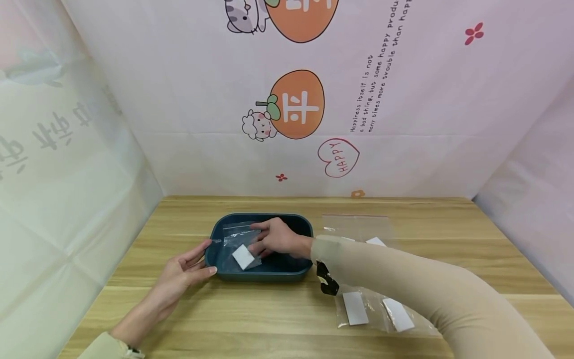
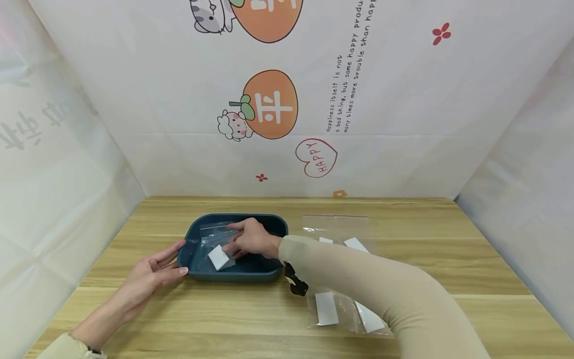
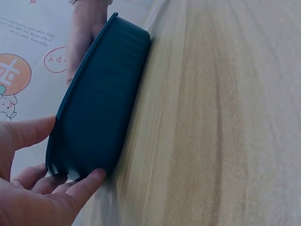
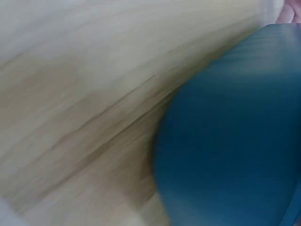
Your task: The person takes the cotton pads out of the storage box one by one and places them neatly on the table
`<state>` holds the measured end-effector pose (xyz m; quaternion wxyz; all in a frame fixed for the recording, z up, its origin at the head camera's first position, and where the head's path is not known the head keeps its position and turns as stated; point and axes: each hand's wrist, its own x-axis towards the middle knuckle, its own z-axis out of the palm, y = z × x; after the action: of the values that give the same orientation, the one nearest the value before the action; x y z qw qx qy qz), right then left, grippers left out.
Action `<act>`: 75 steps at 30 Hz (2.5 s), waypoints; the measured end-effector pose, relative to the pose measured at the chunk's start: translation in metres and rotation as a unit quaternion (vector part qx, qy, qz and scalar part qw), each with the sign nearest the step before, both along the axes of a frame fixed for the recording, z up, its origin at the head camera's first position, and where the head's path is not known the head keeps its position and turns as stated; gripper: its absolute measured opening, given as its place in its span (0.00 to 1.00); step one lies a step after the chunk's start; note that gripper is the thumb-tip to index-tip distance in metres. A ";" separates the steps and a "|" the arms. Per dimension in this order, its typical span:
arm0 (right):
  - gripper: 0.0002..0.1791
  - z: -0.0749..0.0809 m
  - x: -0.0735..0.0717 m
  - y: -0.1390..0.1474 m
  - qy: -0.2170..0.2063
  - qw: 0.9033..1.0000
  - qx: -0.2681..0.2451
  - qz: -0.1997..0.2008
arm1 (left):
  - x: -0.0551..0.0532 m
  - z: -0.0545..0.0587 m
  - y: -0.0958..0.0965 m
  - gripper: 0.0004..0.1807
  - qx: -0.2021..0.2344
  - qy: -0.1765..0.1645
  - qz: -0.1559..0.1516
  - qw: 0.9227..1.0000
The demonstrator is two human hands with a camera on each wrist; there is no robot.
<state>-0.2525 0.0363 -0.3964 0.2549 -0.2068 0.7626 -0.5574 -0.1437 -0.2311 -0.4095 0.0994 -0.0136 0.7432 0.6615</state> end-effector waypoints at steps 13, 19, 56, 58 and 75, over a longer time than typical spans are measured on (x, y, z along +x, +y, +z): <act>0.32 0.002 0.002 -0.005 -0.008 0.999 0.043 0.002 | 0.000 0.000 0.000 0.45 0.001 0.005 -0.008 1.000; 0.30 0.018 -0.003 0.005 0.008 0.998 0.042 0.039 | 0.000 -0.001 -0.001 0.46 0.001 0.007 -0.010 1.000; 0.39 0.095 -0.002 0.183 0.035 0.997 0.058 0.027 | 0.004 -0.001 -0.001 0.46 -0.019 0.001 -0.026 0.999; 0.39 0.094 -0.003 0.197 0.033 0.997 0.062 0.026 | 0.003 -0.001 -0.001 0.46 -0.018 0.000 -0.025 1.000; 0.45 0.067 0.004 0.303 0.005 0.997 0.062 -0.035 | -0.001 0.000 -0.001 0.46 -0.005 0.006 -0.023 1.000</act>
<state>-0.2489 0.3395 -0.3295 0.2436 -0.1665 0.8037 -0.5166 -0.1443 -0.2324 -0.4092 0.1106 0.0070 0.7470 0.6555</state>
